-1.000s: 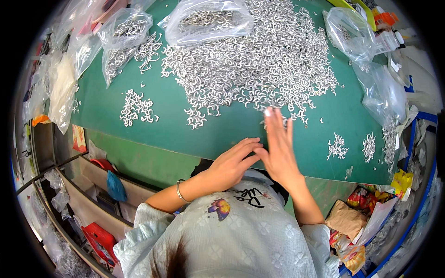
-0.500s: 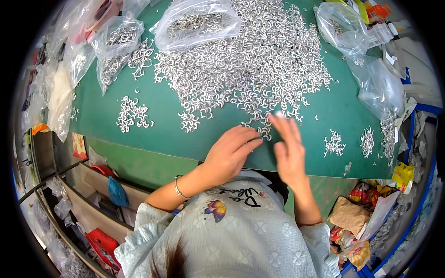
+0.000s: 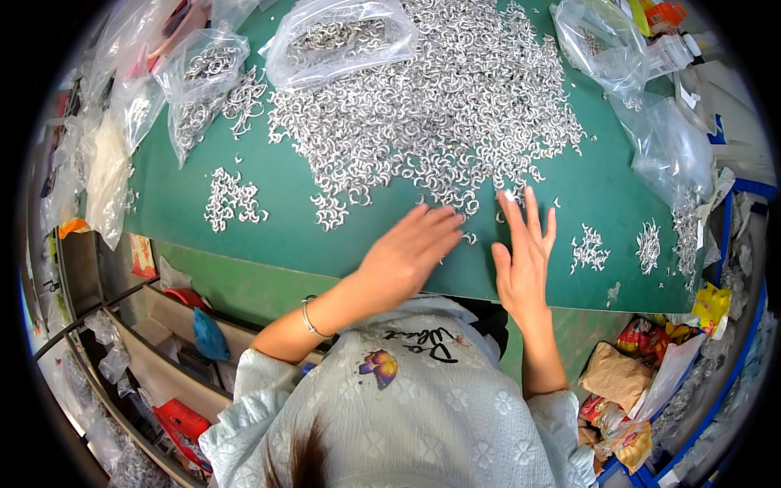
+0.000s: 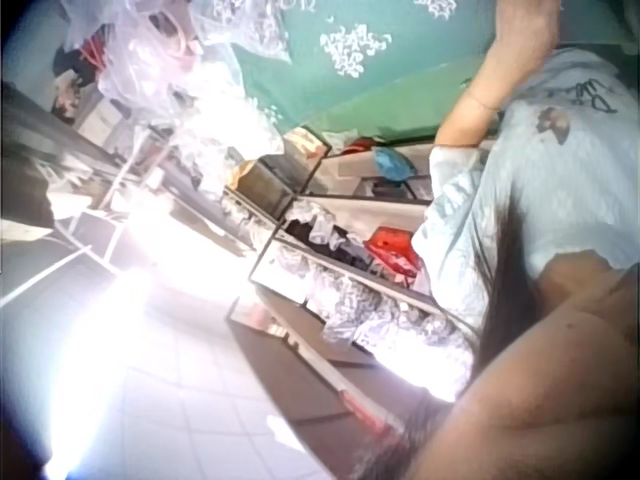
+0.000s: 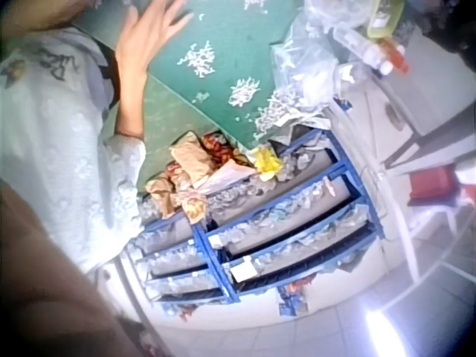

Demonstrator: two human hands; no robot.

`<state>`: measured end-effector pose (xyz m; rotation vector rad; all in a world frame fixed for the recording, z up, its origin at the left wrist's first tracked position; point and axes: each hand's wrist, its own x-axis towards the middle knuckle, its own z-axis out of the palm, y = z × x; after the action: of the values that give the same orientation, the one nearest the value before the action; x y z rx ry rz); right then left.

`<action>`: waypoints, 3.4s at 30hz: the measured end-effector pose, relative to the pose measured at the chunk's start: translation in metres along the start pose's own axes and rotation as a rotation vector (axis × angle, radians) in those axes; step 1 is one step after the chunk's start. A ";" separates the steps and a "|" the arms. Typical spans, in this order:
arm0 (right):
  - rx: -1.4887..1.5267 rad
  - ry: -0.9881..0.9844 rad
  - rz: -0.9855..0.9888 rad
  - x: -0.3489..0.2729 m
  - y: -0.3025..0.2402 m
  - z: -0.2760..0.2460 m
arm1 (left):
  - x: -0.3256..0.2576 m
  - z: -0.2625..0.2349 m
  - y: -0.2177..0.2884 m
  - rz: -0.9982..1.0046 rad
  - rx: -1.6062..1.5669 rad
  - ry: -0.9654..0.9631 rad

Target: The person sorts small crescent-shaped metal parts by hand on a green workbench, separating them from a large pile and grouping them on the surface.

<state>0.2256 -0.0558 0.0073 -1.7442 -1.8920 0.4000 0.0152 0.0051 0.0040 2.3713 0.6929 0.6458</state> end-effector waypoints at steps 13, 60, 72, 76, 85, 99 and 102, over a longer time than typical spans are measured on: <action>-0.031 -0.031 0.037 -0.001 -0.004 0.000 | -0.005 -0.001 0.001 -0.061 0.022 0.035; 0.039 -0.412 -0.266 -0.041 -0.050 0.029 | -0.050 0.007 0.021 -0.384 -0.140 0.416; -0.089 -0.279 -0.154 -0.055 -0.046 0.032 | -0.040 0.011 0.022 -0.299 -0.140 0.340; -0.126 -0.275 -0.084 -0.051 -0.042 0.025 | -0.039 0.008 0.021 -0.313 -0.123 0.343; -0.147 -0.284 0.042 -0.065 -0.030 0.012 | -0.034 0.012 0.019 -0.229 -0.094 0.246; -0.121 -0.224 0.022 -0.067 -0.016 0.006 | 0.026 0.017 0.002 -0.004 0.184 -0.005; -0.117 -0.181 0.027 -0.066 -0.011 -0.001 | 0.023 0.012 0.002 -0.043 0.226 0.004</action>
<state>0.2189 -0.1228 0.0027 -1.8663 -2.0568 0.4802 0.0400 0.0127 0.0030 2.5536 0.8559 0.5806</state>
